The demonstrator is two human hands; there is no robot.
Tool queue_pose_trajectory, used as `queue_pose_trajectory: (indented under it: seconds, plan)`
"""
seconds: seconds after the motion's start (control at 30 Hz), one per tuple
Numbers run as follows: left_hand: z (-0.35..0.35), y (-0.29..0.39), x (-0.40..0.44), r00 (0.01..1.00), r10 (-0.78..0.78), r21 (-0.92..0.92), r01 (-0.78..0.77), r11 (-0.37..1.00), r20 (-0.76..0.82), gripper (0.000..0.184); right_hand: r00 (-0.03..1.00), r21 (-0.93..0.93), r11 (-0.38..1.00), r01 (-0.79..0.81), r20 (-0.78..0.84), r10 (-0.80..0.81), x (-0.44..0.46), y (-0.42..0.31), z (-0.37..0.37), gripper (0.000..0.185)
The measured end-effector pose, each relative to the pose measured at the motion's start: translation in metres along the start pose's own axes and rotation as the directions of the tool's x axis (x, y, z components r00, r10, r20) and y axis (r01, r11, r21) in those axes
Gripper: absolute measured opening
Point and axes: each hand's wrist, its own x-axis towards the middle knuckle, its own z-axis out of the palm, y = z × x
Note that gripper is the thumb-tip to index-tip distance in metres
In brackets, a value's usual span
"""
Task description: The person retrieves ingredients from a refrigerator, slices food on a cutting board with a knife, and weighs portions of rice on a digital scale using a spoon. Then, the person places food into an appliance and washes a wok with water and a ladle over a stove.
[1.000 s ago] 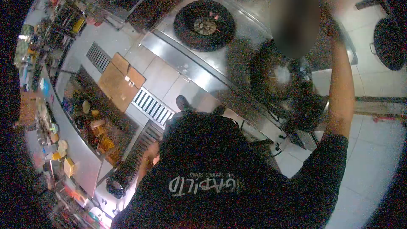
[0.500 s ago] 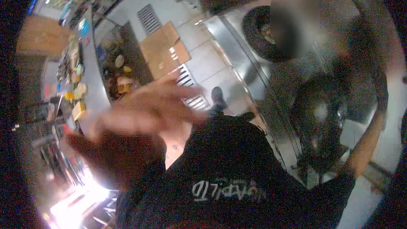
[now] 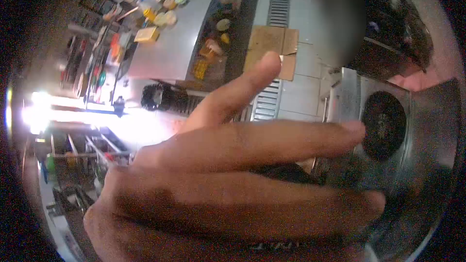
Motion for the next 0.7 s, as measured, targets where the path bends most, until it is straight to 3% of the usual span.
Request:
queue_pose_trajectory:
  seconds: [0.43,0.7]
  plan:
    - [-0.045,0.022,-0.055,0.966,0.168,0.286,-0.107,0.952,-0.197,0.039,0.951,0.005,0.961,0.278,0.141,-0.275,0.083,-0.158,0.067,0.034]
    - [-0.047,0.022,-0.057,0.964,0.208,0.334,-0.144,0.932,-0.166,0.029,0.932,0.047,0.941,0.335,0.133,-0.338,0.084,-0.173,0.071,0.036]
